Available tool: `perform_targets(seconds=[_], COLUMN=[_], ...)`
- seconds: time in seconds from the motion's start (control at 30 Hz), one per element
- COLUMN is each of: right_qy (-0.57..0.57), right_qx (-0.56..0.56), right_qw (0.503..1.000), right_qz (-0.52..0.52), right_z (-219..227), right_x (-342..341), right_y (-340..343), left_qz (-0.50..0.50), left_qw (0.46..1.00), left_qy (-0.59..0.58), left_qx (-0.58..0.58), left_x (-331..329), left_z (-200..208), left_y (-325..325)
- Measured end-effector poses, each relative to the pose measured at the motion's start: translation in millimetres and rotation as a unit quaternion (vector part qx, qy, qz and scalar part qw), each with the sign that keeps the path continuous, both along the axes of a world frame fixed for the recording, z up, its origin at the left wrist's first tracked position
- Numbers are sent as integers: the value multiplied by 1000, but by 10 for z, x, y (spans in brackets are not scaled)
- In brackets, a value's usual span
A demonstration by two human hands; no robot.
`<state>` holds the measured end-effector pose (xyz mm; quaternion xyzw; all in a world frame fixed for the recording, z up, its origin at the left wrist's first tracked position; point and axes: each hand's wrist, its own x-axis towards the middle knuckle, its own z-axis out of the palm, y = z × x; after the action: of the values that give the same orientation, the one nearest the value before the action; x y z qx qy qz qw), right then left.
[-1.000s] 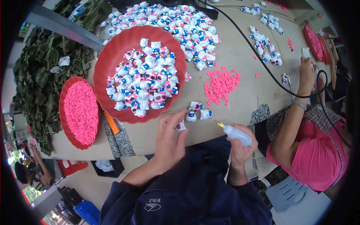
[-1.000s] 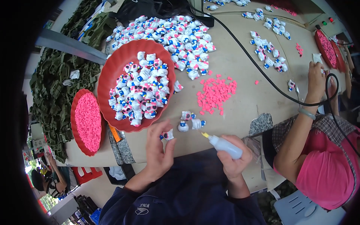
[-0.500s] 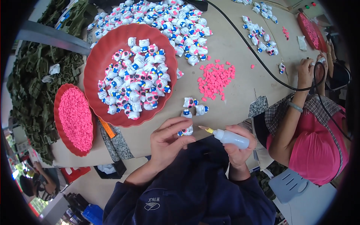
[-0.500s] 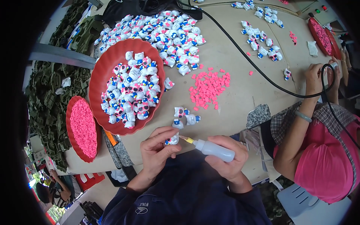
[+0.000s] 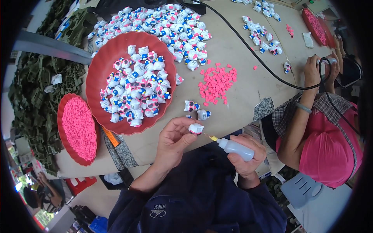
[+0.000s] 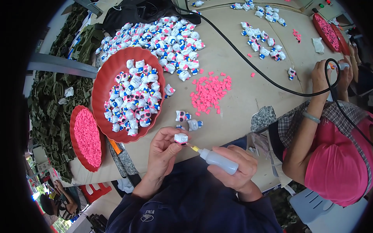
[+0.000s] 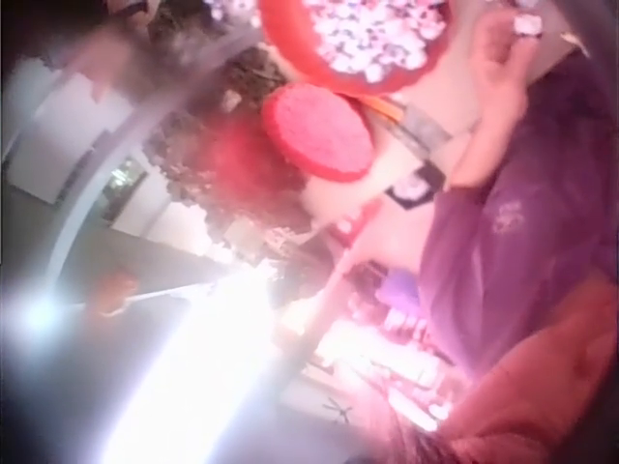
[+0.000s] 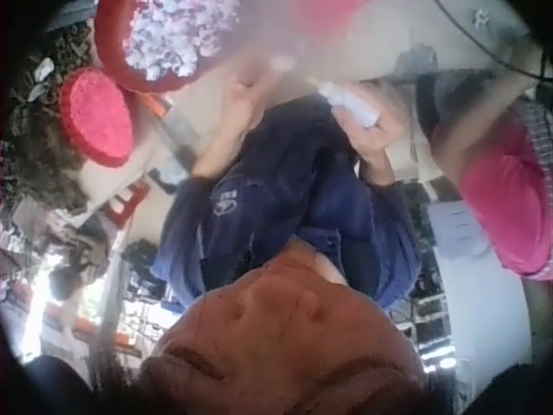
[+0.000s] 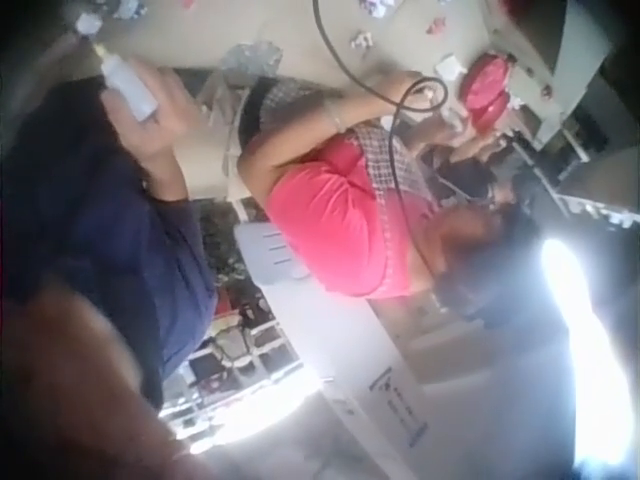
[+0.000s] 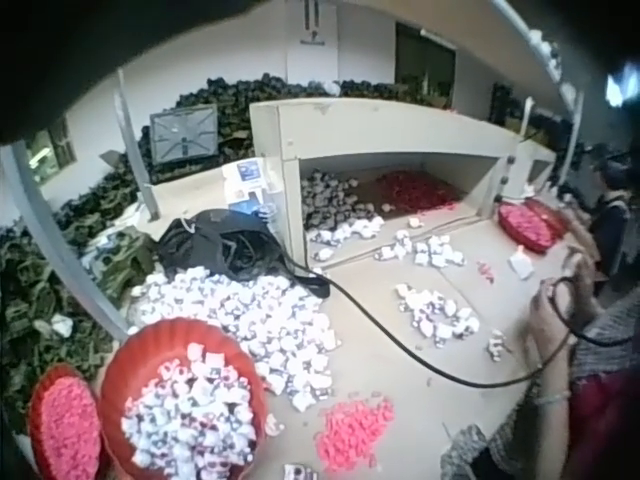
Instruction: The person assembles small figurines by applying glue from a bottle onto each figurine, attaching small bows to them by hand, and placing them on the table.
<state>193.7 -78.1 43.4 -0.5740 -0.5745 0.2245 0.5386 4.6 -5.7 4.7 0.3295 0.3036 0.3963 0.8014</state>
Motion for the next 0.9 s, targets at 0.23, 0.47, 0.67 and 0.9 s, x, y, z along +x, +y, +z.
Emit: perform_targets(seconds=[0.23,0.47,0.67,0.9], right_qy=[5,7,13,15], right_qx=[-35,-19,-30,-31], right_qw=[999,1000,999,999], right_qz=[2,-3,2,-7], right_z=[-37,-65,-39,-58], right_x=[-5,-27,-31,-29], right_y=[-20,14,9,-6], left_qz=[-7,-9,-8,7], left_qw=[999,999,999,1000], left_qy=[37,28,33,18], left_qx=[-36,-30,-30,-15], left_x=[-1,14,10,26], left_z=[54,28,37,49], left_y=[1,-5,-3,0])
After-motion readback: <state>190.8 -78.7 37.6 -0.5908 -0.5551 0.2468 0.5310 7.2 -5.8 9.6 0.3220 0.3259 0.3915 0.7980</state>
